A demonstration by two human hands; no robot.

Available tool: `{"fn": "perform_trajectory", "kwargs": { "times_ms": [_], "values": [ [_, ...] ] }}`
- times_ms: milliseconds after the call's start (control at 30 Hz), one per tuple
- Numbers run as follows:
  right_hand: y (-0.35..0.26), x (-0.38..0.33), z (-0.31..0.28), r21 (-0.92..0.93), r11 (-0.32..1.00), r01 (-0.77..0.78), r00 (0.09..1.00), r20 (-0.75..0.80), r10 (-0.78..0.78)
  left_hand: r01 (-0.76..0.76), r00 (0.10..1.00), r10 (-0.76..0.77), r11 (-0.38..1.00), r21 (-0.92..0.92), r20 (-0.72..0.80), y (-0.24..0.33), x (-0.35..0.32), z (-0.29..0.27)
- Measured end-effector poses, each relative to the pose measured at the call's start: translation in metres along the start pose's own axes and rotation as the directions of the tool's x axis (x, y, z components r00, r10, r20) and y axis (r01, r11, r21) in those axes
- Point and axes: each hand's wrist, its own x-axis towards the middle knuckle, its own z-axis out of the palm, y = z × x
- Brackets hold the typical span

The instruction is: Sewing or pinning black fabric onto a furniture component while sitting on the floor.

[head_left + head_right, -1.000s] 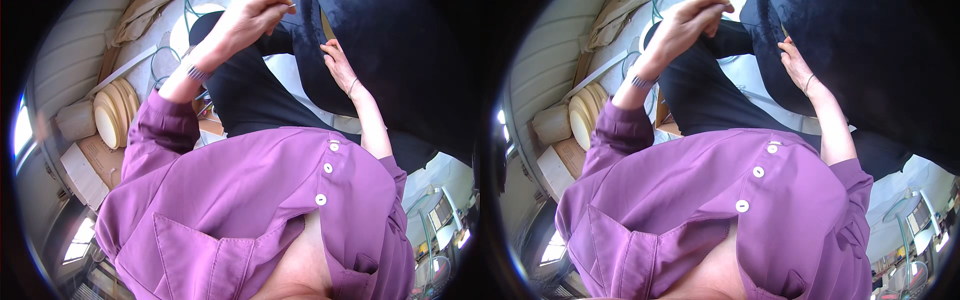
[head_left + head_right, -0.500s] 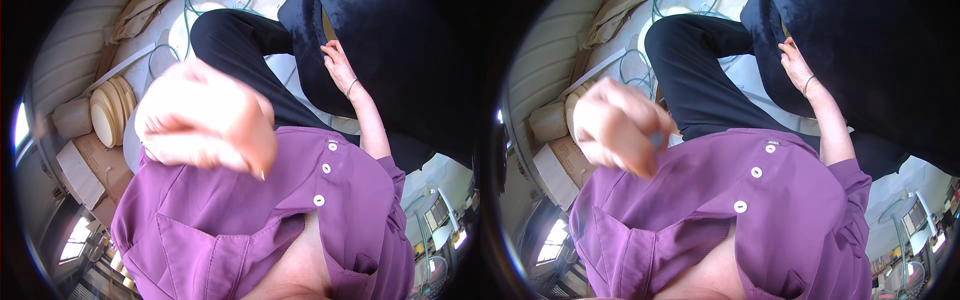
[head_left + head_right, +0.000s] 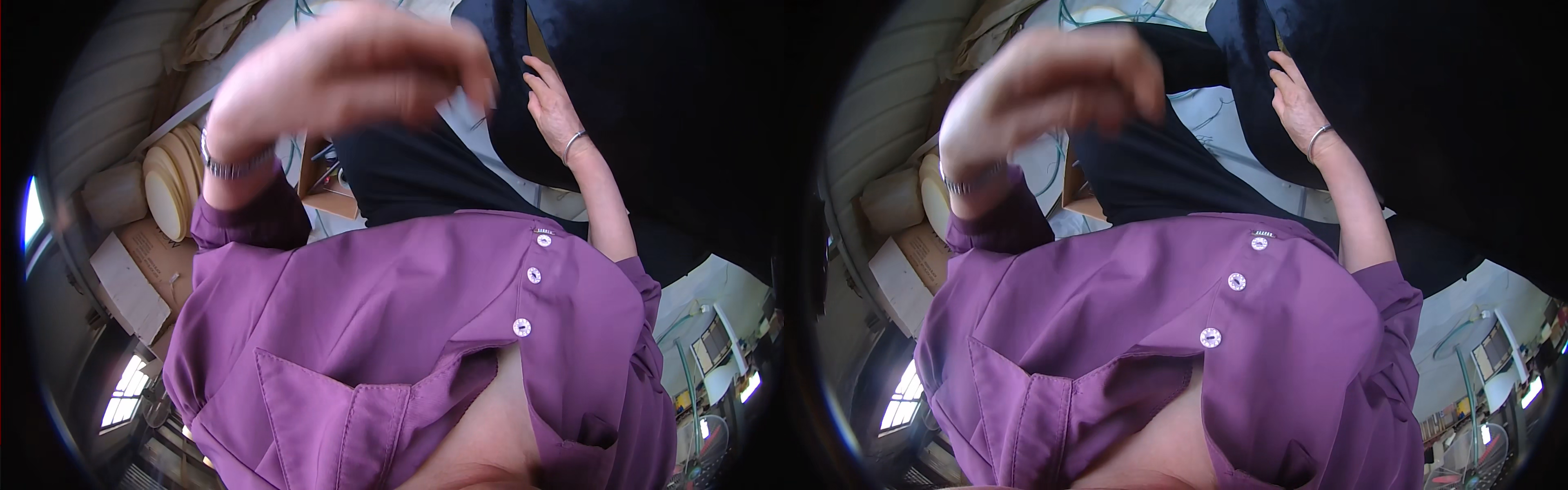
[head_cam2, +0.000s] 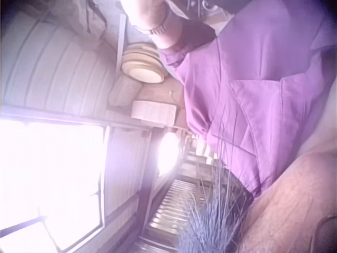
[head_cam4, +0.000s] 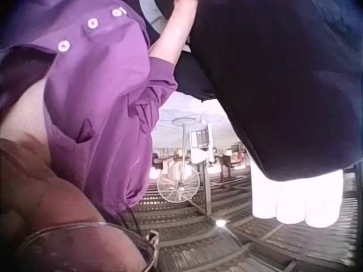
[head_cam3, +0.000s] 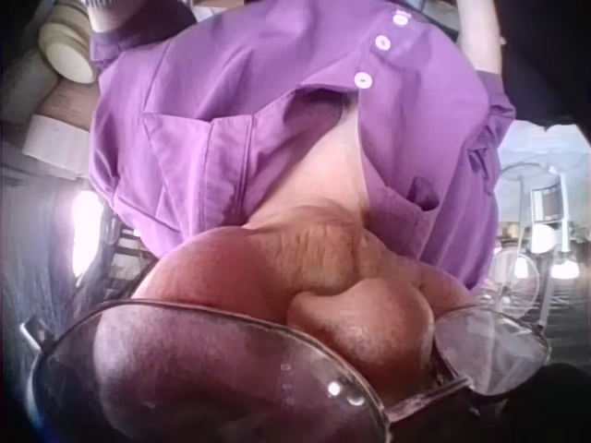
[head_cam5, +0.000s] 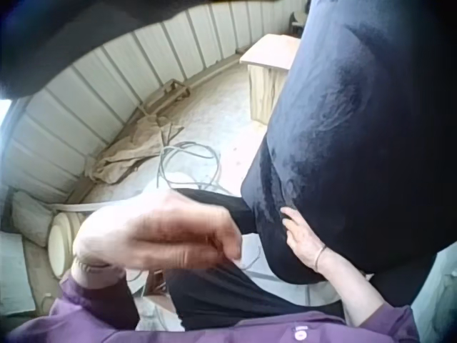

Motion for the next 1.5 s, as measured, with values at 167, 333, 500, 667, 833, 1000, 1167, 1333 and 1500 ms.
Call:
{"fn": "perform_trajectory", "kwargs": {
  "times_ms": [167, 333, 500, 667, 833, 1000, 1167, 1333, 1500],
  "values": [
    [0.003, -0.004, -0.005, -0.153, 0.988, 0.020, 1.000, 0.009, -0.019, 0.420, 0.903, -0.012, 0.249, 0.873, -0.430, -0.043, 0.042, -0.044],
    [0.001, 0.000, -0.003, -0.190, 0.980, 0.059, 0.998, 0.021, -0.056, 0.015, 1.000, -0.010, 0.804, 0.594, -0.011, -0.160, 0.106, -0.042],
    [-0.005, 0.004, 0.003, -0.174, 0.982, 0.077, 0.997, 0.044, -0.071, 0.050, 0.962, -0.198, 0.802, 0.596, 0.186, -0.251, 0.148, -0.014],
    [0.005, -0.003, -0.002, -0.118, 0.993, 0.001, 0.999, 0.032, 0.003, 0.066, 0.968, -0.194, 0.805, 0.590, 0.157, -0.239, 0.164, 0.000],
    [-0.001, -0.003, -0.001, -0.110, 0.994, 0.017, 1.000, 0.028, -0.014, 0.195, 0.950, -0.299, 0.790, 0.581, 0.088, -0.228, 0.152, 0.001],
    [0.002, -0.003, 0.000, -0.109, 0.994, 0.010, 0.999, 0.033, -0.006, 0.225, 0.946, -0.301, 0.876, 0.426, 0.121, -0.232, 0.149, -0.004],
    [-0.004, -0.003, -0.003, -0.116, 0.993, -0.007, 0.999, 0.043, 0.012, 0.241, 0.928, -0.338, 0.865, 0.441, 0.155, -0.234, 0.152, -0.005],
    [-0.002, -0.005, -0.002, -0.142, 0.990, 0.000, 0.998, 0.060, 0.009, 0.345, 0.912, -0.400, 0.870, 0.352, 0.095, -0.224, 0.152, 0.001],
    [-0.010, -0.002, -0.005, -0.137, 0.990, -0.035, 0.995, 0.090, 0.047, 0.128, 0.987, -0.162, 0.808, 0.575, 0.007, -0.248, 0.153, 0.020]
  ]
}}
